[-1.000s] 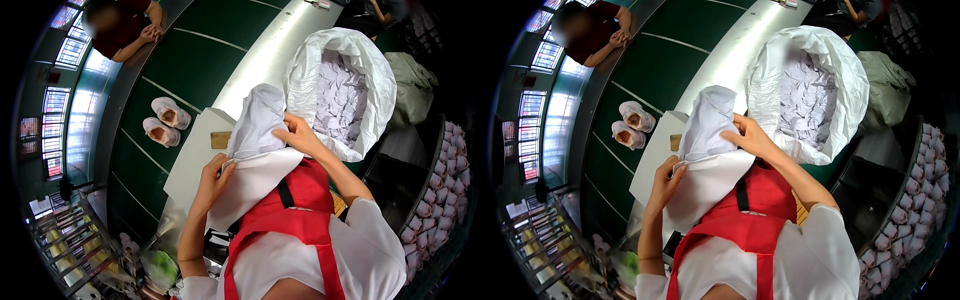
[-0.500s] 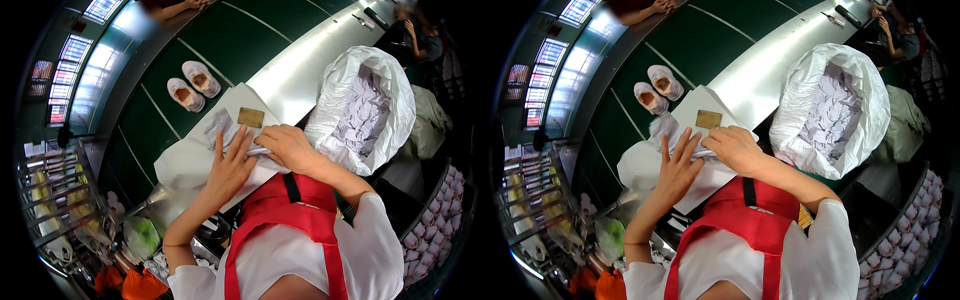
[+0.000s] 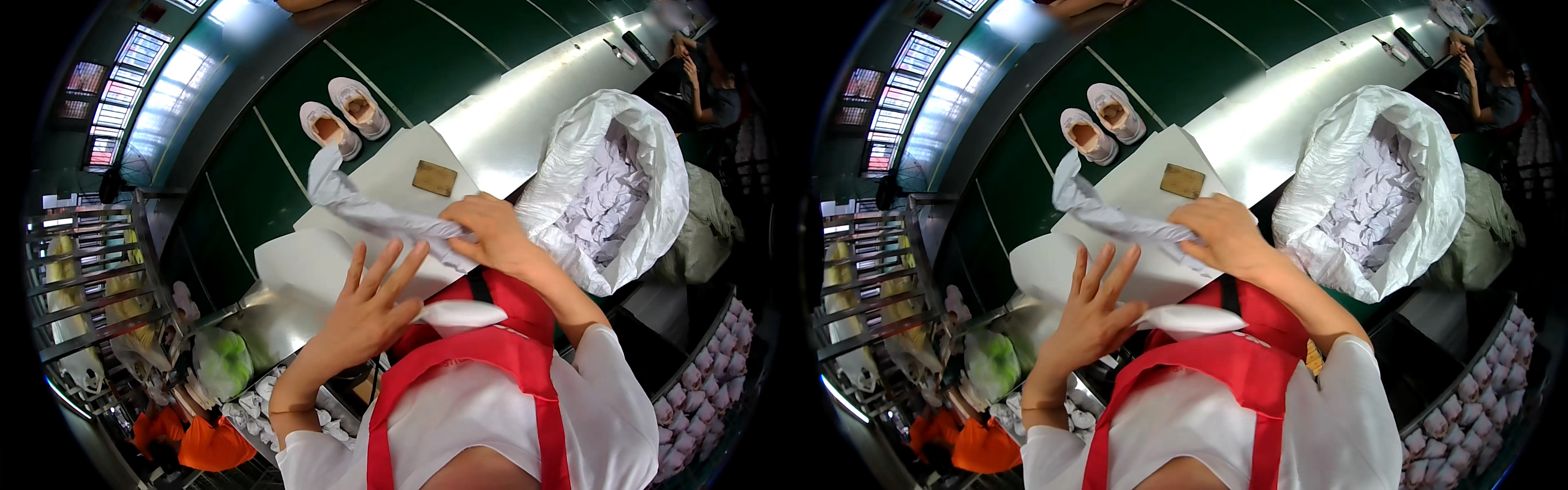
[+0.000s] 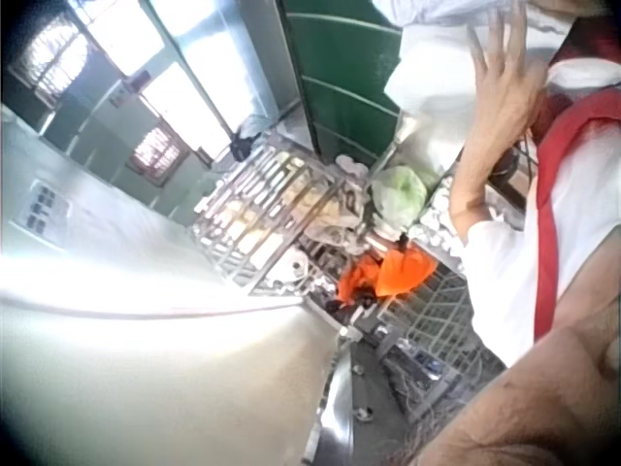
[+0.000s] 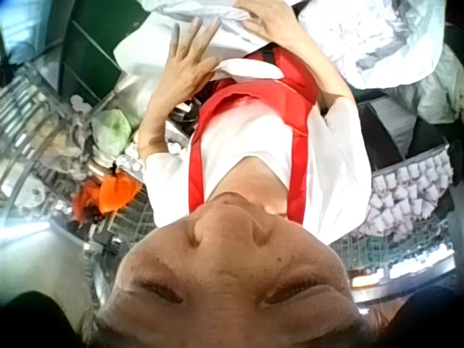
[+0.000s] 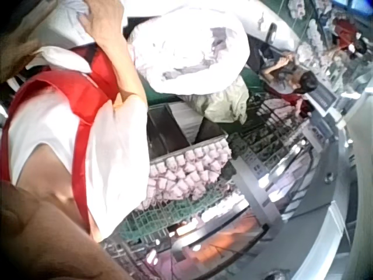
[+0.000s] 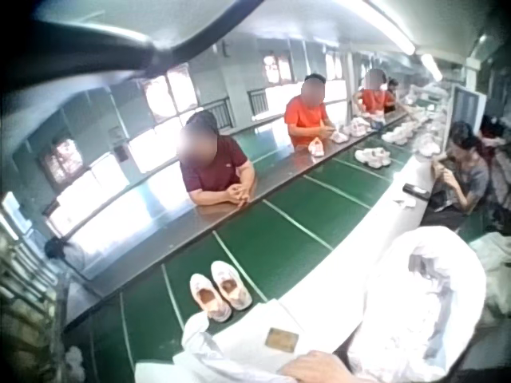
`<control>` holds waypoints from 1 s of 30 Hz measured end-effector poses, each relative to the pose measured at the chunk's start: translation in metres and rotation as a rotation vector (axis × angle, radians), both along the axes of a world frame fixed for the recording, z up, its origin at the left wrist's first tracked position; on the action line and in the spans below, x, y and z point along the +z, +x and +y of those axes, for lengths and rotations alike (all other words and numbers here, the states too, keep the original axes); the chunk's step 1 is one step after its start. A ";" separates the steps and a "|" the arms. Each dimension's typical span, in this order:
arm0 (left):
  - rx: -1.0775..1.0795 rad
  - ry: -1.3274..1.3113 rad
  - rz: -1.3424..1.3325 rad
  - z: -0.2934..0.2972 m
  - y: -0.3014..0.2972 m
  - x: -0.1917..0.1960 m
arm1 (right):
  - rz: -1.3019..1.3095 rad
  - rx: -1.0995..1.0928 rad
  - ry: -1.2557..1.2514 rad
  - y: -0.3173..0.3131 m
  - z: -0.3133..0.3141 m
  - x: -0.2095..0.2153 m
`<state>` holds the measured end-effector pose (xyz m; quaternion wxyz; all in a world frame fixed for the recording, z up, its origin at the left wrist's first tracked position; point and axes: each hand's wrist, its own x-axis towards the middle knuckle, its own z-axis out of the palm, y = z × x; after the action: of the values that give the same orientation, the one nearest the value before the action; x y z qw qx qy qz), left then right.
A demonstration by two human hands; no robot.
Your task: The person takes crumpled white paper from a large sack, stuffs it into white sneakers on a conveyor belt, and places the filled shoes onto the belt. The person also briefly touches their face during the task.
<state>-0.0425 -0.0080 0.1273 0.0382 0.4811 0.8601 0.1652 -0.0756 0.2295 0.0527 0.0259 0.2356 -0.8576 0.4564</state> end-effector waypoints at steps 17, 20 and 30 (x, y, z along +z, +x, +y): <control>0.714 0.209 -0.656 0.011 -0.060 -0.035 | -0.354 -1.479 -0.398 0.082 0.263 -0.253; 0.666 0.133 -0.624 0.028 -0.063 -0.050 | -0.498 -1.871 0.034 0.106 0.334 -0.313; 0.782 -0.102 -0.677 0.050 -0.076 -0.057 | -0.496 -1.792 0.120 0.103 0.393 -0.344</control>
<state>-0.1185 0.0419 0.0704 0.2731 0.0409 0.9220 0.2713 0.0272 0.6225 -0.2912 0.1722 -0.6177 -0.7226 0.2581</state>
